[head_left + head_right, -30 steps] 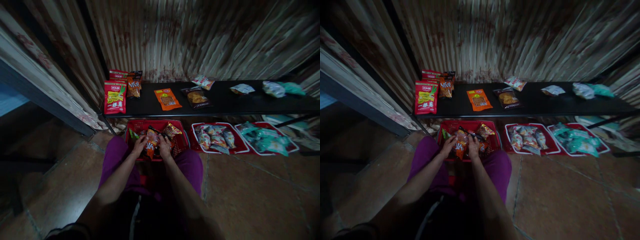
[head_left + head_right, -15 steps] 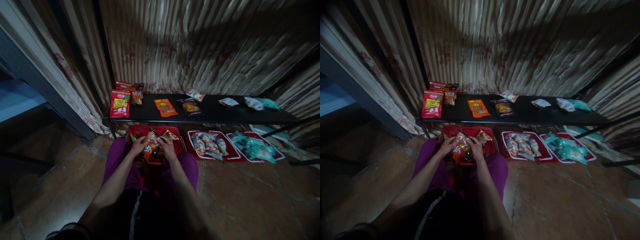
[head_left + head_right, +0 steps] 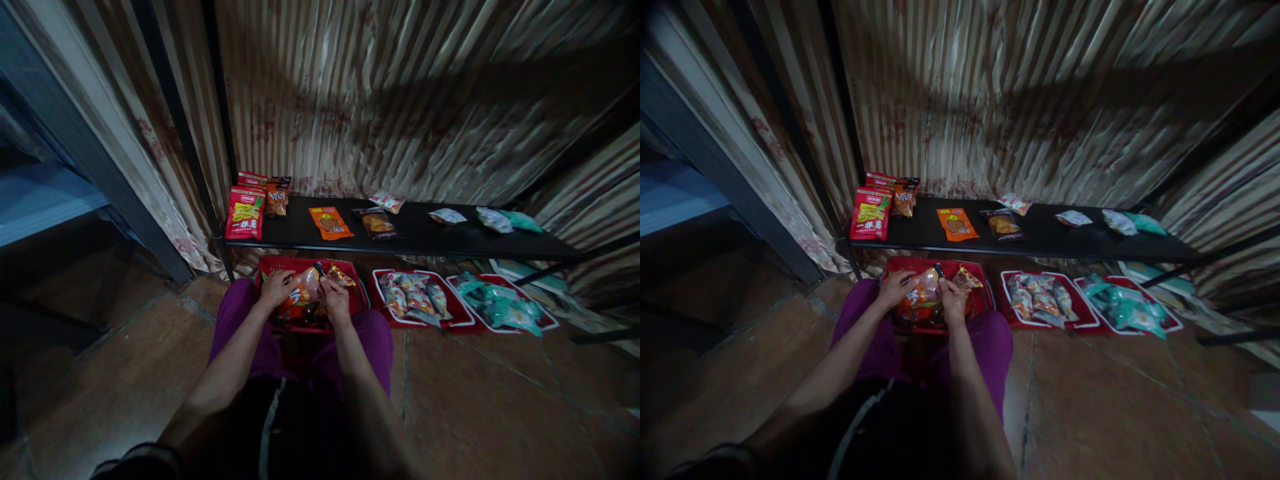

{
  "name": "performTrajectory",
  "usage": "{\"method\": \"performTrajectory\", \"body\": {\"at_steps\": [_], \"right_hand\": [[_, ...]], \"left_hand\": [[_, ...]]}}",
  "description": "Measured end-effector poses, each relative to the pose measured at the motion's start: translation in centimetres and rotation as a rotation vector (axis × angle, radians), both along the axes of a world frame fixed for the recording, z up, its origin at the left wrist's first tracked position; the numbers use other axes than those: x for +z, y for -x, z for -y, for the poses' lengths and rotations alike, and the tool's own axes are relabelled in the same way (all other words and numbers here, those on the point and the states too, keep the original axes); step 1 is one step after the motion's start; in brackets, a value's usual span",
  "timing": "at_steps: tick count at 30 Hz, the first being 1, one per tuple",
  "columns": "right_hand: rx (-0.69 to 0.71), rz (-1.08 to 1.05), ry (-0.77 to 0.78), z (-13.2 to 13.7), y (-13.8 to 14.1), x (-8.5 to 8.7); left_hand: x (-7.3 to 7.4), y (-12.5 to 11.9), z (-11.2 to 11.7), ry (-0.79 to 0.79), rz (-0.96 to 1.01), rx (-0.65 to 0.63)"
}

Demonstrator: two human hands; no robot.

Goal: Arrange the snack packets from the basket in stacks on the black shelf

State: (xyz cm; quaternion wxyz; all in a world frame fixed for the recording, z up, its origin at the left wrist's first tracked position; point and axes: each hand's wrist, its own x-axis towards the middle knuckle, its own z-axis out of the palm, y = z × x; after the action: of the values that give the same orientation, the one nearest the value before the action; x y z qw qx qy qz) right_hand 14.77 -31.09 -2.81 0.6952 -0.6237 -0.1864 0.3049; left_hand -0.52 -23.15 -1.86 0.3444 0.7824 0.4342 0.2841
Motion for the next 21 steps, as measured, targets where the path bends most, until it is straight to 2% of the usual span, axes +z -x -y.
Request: {"method": "performTrajectory", "body": {"at_steps": [3, 6, 8, 11, 14, 18, 21], "right_hand": [[-0.076, -0.111, 0.033, 0.1, 0.4, -0.8], [-0.13, -0.189, 0.034, 0.2, 0.4, -1.2], [-0.168, -0.219, 0.024, 0.2, 0.4, -1.2], [-0.192, -0.211, 0.005, 0.0, 0.5, -1.3], [-0.212, -0.197, 0.005, 0.1, 0.4, -1.6], [-0.256, -0.238, -0.014, 0.2, 0.1, -1.9], [-0.292, -0.277, -0.037, 0.1, 0.4, -2.1]], "left_hand": [[-0.7, 0.1, 0.3, -0.076, 0.041, 0.259], [-1.8, 0.3, 0.6, -0.031, 0.109, 0.483], [-2.7, 0.1, 0.8, 0.105, 0.198, 0.502], [-3.9, -0.4, 0.8, 0.321, 0.364, 0.46], [-4.5, -0.7, 0.7, 0.396, 0.423, 0.502], [-4.3, -0.7, 1.0, 0.477, 0.454, 0.627], [-3.5, -1.3, 2.0, 0.696, 0.635, 0.536]]}}
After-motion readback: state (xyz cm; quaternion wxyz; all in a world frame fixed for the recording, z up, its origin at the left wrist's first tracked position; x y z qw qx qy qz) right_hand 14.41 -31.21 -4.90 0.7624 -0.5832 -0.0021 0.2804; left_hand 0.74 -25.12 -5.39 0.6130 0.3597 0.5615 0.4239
